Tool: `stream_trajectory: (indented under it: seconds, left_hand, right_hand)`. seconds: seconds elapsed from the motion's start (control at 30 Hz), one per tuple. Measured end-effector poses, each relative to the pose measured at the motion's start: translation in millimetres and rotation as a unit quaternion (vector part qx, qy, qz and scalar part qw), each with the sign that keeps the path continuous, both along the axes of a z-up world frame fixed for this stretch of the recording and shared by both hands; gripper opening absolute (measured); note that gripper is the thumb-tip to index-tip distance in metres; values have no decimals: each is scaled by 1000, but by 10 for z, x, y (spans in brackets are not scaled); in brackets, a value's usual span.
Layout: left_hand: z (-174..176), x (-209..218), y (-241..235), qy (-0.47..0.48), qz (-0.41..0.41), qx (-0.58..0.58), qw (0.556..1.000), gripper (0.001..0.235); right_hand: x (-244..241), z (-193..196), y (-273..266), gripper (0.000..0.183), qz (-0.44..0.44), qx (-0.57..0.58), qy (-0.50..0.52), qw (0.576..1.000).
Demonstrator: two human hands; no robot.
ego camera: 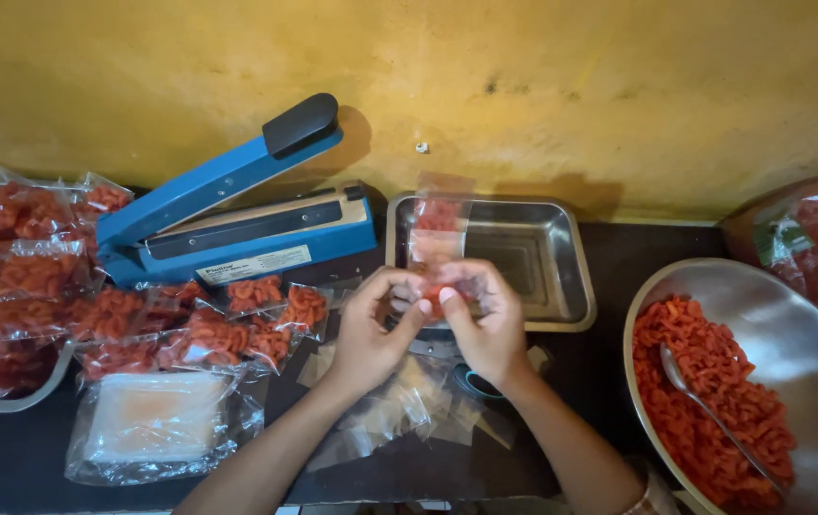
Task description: The person scoops red dried food from a large metal bowl into small clear plastic bags using a spoon. They fold the top of each bag and place it into a blue heat sealer to seal the package. The person repeats this process multiple times, arranging the sealed bags on a tray.
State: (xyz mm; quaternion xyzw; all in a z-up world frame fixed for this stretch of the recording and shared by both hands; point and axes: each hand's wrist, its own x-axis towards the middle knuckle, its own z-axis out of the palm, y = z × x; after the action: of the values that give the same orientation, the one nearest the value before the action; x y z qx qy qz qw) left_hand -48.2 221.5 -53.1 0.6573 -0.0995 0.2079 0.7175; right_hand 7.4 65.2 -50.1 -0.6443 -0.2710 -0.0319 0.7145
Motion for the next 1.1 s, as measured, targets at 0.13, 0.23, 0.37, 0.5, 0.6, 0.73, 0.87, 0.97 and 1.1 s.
stream_trajectory:
  seconds: [0.13, 0.23, 0.37, 0.5, 0.6, 0.73, 0.87, 0.97, 1.1]
  left_hand:
    - [193, -112, 15, -73, 93, 99, 988, 14]
    - [172, -173, 47, -126, 158, 164, 966, 12]
    - [30, -160, 110, -175, 151, 157, 960, 13]
    - [264, -134, 71, -122, 128, 186, 966, 30]
    - [306, -115, 107, -115, 159, 285, 938, 24]
    - [241, -66, 127, -131, 172, 386, 896, 15]
    - [190, -47, 102, -128, 147, 469, 862, 22]
    - [177, -50, 93, -115, 137, 489, 854, 26]
    - [102, -18, 104, -115, 134, 506, 845, 37]
  right_hand:
    - [-81, 55, 14, 10, 74, -4, 56, 996]
    - [-195, 107, 49, 10, -65, -154, -199, 966]
    - [-336, 155, 144, 11, -19, -148, -236, 960]
    - [-220, 173, 105, 8, -80, -125, -236, 960]
    - [150, -54, -111, 8, -211, -106, -64, 969]
    - [463, 14, -260, 7, -202, -52, -29, 978]
    - [724, -333, -408, 3, -221, -171, -14, 960]
    - [899, -566, -461, 3, -155, -202, -7, 967]
    - [1112, -785, -455, 4, -32, -180, 17, 983]
